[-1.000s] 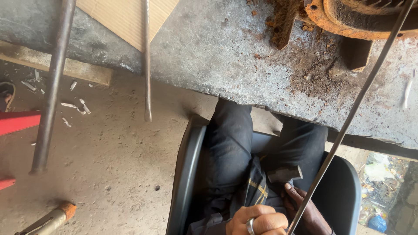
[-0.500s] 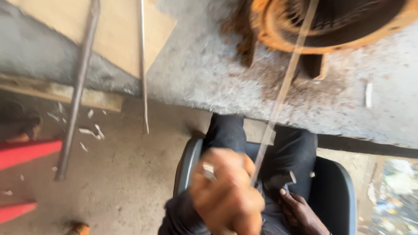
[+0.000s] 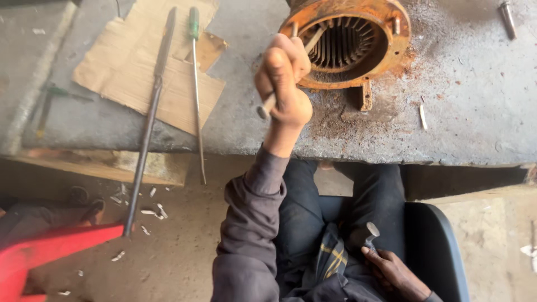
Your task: The person sits at a concrete bench and hammers a long metal rod through the core of a rusty motor rotor to drive out its bars, then uses a hammer on the motor housing, flips the housing over, and continues striking it to break it apart.
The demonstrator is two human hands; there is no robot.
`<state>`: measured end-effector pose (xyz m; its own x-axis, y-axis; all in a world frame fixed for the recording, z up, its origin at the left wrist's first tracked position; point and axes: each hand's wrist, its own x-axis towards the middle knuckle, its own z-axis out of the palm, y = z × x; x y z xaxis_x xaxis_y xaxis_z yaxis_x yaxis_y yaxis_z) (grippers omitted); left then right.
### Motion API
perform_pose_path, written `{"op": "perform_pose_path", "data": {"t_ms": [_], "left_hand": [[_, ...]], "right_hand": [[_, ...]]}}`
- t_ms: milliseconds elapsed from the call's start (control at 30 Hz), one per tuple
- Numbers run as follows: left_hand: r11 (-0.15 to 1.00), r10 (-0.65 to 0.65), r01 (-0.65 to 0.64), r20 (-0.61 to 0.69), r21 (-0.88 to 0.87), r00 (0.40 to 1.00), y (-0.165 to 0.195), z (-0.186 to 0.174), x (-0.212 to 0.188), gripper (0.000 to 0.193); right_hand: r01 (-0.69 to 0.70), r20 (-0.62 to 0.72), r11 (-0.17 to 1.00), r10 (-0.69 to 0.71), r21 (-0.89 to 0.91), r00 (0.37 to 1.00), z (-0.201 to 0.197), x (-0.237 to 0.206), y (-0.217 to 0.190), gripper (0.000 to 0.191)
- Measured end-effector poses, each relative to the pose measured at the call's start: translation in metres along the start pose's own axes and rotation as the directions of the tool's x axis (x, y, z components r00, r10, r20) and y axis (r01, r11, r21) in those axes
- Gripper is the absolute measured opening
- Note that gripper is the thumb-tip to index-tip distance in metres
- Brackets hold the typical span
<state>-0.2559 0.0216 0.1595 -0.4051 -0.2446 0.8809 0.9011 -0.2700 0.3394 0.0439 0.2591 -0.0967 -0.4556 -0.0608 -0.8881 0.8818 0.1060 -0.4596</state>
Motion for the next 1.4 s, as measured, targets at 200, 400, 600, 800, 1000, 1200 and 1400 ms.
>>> {"op": "perform_pose_path", "data": {"t_ms": [200,400,600,800,1000,1200,1400], "left_hand": [[0.982,0.170,-0.173,-0.045,-0.070,0.984,0.046,-0.007,-0.052,0.037],[0.920,0.371,-0.364,-0.023,0.143,0.928,0.095,0.024,-0.069,0.034],[0.917,0.295,-0.238,-0.140,0.321,0.945,0.152,0.041,-0.116,0.032],[0.929,0.339,-0.247,-0.364,0.276,0.867,0.154,0.028,-0.147,0.030],[0.909,0.376,-0.353,-0.804,0.223,0.461,0.172,0.015,-0.114,0.022],[0.900,0.426,-0.373,-0.275,0.225,0.862,0.177,0.020,-0.127,0.028],[0.886,0.450,-0.449,-0.446,0.115,0.774,0.199,0.007,-0.131,0.023]], "right_hand": [[-0.027,-0.022,0.998,0.026,-0.059,0.999,-0.011,0.019,0.006,0.049],[0.019,0.044,0.998,-0.016,-0.062,0.999,-0.017,0.039,0.020,0.050],[0.023,0.041,0.999,-0.021,-0.042,0.999,-0.021,0.046,0.024,0.049],[0.042,0.048,0.994,-0.037,-0.100,0.998,-0.021,0.045,0.027,0.052],[0.074,0.033,0.987,-0.070,-0.145,0.997,-0.019,0.043,0.028,0.051],[0.070,0.002,0.987,-0.070,-0.147,0.998,-0.013,0.033,0.020,0.055],[0.071,-0.018,0.982,-0.075,-0.176,0.997,-0.009,0.028,0.018,0.058]]}}
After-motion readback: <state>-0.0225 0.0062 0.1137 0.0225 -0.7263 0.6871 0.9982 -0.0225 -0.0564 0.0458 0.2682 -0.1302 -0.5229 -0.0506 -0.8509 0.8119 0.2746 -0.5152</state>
